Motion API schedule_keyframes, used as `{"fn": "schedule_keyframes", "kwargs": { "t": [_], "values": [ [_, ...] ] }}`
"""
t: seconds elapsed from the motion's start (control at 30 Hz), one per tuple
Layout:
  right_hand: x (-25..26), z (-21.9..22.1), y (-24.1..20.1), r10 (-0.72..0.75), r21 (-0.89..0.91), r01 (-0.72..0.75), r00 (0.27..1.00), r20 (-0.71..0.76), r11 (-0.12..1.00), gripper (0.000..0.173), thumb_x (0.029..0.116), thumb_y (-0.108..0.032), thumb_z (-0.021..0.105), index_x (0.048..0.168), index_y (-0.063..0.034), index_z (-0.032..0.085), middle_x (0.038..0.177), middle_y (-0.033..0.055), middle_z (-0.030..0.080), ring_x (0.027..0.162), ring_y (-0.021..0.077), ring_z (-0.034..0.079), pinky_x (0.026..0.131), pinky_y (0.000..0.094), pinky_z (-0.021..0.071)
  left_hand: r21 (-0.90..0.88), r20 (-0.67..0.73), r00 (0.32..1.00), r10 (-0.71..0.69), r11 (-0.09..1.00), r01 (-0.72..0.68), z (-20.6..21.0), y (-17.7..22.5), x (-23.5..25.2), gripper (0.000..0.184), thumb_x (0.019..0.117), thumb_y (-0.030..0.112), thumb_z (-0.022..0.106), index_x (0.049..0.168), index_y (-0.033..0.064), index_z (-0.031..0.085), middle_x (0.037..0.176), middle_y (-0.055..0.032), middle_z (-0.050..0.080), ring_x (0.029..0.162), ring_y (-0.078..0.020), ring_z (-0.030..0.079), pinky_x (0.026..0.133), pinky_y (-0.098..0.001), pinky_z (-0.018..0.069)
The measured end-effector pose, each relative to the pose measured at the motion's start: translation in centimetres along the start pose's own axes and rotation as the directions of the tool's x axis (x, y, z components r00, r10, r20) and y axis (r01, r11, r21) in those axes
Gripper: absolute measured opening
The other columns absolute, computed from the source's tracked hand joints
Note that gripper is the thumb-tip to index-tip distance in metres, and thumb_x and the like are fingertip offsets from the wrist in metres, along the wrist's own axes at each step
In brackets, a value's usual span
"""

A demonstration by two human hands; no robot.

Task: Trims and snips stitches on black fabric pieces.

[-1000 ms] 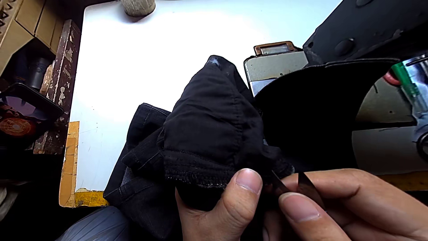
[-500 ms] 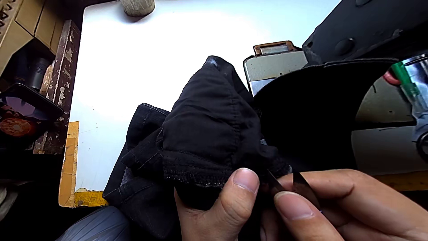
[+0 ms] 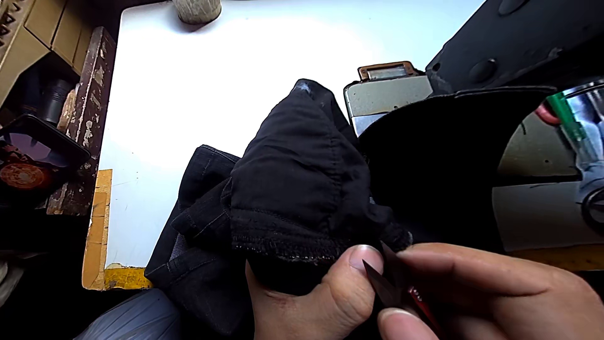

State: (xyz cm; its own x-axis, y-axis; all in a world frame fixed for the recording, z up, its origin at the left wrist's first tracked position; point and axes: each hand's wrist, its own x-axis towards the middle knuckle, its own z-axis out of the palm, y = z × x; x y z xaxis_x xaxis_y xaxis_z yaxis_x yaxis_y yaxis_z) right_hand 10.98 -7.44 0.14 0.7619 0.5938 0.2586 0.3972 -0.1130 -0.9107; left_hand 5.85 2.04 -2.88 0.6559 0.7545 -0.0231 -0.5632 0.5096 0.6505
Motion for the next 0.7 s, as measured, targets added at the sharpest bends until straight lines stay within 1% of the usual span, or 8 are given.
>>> {"fn": "schedule_keyframes", "kwargs": {
  "t": [0.07, 0.2, 0.3, 0.43, 0.5, 0.57, 0.63, 0.7],
  "values": [
    [-0.1, 0.2, 0.1, -0.006, -0.018, 0.006, 0.999, -0.031, 1.000, 0.023, 0.0993, -0.014, 0.059, 0.112, 0.0046, 0.055, 0.094, 0.0055, 0.065, 0.082, -0.0019, 0.057, 0.072, 0.0126, 0.0476, 0.008, -0.010, 1.000, 0.022, 1.000, -0.022, 0.1, -0.1, 0.0, 0.017, 0.0842, -0.007, 0.073, 0.100, -0.0020, 0.069, 0.085, -0.0128, 0.073, 0.079, -0.0148, 0.074, 0.077, -0.0310, 0.0626],
    [0.0, 0.1, 0.7, -0.056, -0.021, 0.055, 0.998, -0.036, 0.998, 0.023, 0.0980, -0.013, 0.062, 0.114, 0.0015, 0.055, 0.094, 0.0039, 0.065, 0.081, -0.0022, 0.057, 0.071, 0.0124, 0.0477, 0.010, -0.036, 0.999, 0.030, 1.000, -0.029, 0.3, -0.1, -0.1, 0.019, 0.0834, -0.008, 0.073, 0.101, -0.0020, 0.068, 0.085, -0.0130, 0.074, 0.080, -0.0147, 0.074, 0.078, -0.0310, 0.0625],
    [0.1, 0.1, 0.8, -0.111, -0.031, 0.109, 0.992, -0.058, 0.994, 0.019, 0.0968, -0.012, 0.064, 0.111, -0.0007, 0.056, 0.091, 0.0029, 0.066, 0.081, -0.0020, 0.059, 0.072, 0.0122, 0.0487, 0.020, -0.051, 0.998, 0.036, 0.999, -0.035, 0.4, -0.1, -0.2, 0.019, 0.0825, -0.008, 0.074, 0.099, -0.0010, 0.068, 0.083, -0.0116, 0.073, 0.078, -0.0133, 0.073, 0.077, -0.0298, 0.0624],
    [0.1, 0.2, 0.7, -0.111, -0.063, 0.107, 0.992, -0.056, 0.992, 0.022, 0.0984, -0.013, 0.064, 0.114, -0.0001, 0.055, 0.094, 0.0037, 0.066, 0.082, -0.0025, 0.058, 0.072, 0.0114, 0.0475, 0.033, -0.068, 0.997, 0.038, 0.999, -0.036, 0.5, -0.1, -0.1, 0.020, 0.0805, -0.009, 0.075, 0.098, -0.0001, 0.069, 0.082, -0.0100, 0.073, 0.077, -0.0121, 0.073, 0.077, -0.0288, 0.0623],
    [0.3, 0.1, 0.8, -0.150, -0.089, 0.145, 0.987, -0.061, 0.985, 0.018, 0.0979, -0.012, 0.064, 0.109, -0.0006, 0.057, 0.089, 0.0046, 0.065, 0.079, -0.0010, 0.058, 0.070, 0.0119, 0.0476, 0.043, -0.070, 0.997, 0.036, 0.999, -0.033, 0.6, 0.0, 0.0, 0.022, 0.0811, -0.009, 0.074, 0.100, -0.0003, 0.068, 0.085, -0.0107, 0.073, 0.079, -0.0126, 0.073, 0.078, -0.0294, 0.0623],
    [0.6, -0.1, 0.5, -0.230, -0.114, 0.225, 0.973, -0.031, 0.968, 0.012, 0.0992, -0.013, 0.062, 0.101, -0.0032, 0.056, 0.082, 0.0058, 0.059, 0.075, 0.0027, 0.057, 0.068, 0.0133, 0.0458, 0.082, -0.063, 0.998, 0.010, 0.997, -0.005, 0.4, 0.0, 0.1, 0.023, 0.0844, -0.007, 0.074, 0.105, 0.0001, 0.067, 0.090, -0.0113, 0.074, 0.084, -0.0140, 0.074, 0.081, -0.0309, 0.0627],
    [0.8, 0.0, -0.2, -0.296, -0.117, 0.291, 0.955, -0.024, 0.950, 0.014, 0.0985, -0.014, 0.061, 0.094, -0.0018, 0.058, 0.078, 0.0083, 0.057, 0.073, 0.0075, 0.056, 0.066, 0.0165, 0.0439, 0.096, -0.079, 0.997, -0.020, 0.995, 0.028, 0.1, -0.3, 0.2, 0.024, 0.0851, -0.007, 0.074, 0.107, -0.0008, 0.068, 0.092, -0.0126, 0.074, 0.086, -0.0153, 0.074, 0.081, -0.0315, 0.0626],
    [0.8, 0.0, -0.4, -0.292, -0.112, 0.289, 0.956, -0.020, 0.951, 0.015, 0.0995, -0.016, 0.060, 0.095, -0.0016, 0.060, 0.079, 0.0084, 0.057, 0.072, 0.0075, 0.056, 0.066, 0.0169, 0.0439, 0.098, -0.092, 0.995, -0.030, 0.994, 0.039, 0.1, -0.2, 0.2, 0.024, 0.0838, -0.007, 0.075, 0.106, -0.0016, 0.068, 0.091, -0.0128, 0.074, 0.085, -0.0150, 0.074, 0.081, -0.0310, 0.0626]
  ]
}}
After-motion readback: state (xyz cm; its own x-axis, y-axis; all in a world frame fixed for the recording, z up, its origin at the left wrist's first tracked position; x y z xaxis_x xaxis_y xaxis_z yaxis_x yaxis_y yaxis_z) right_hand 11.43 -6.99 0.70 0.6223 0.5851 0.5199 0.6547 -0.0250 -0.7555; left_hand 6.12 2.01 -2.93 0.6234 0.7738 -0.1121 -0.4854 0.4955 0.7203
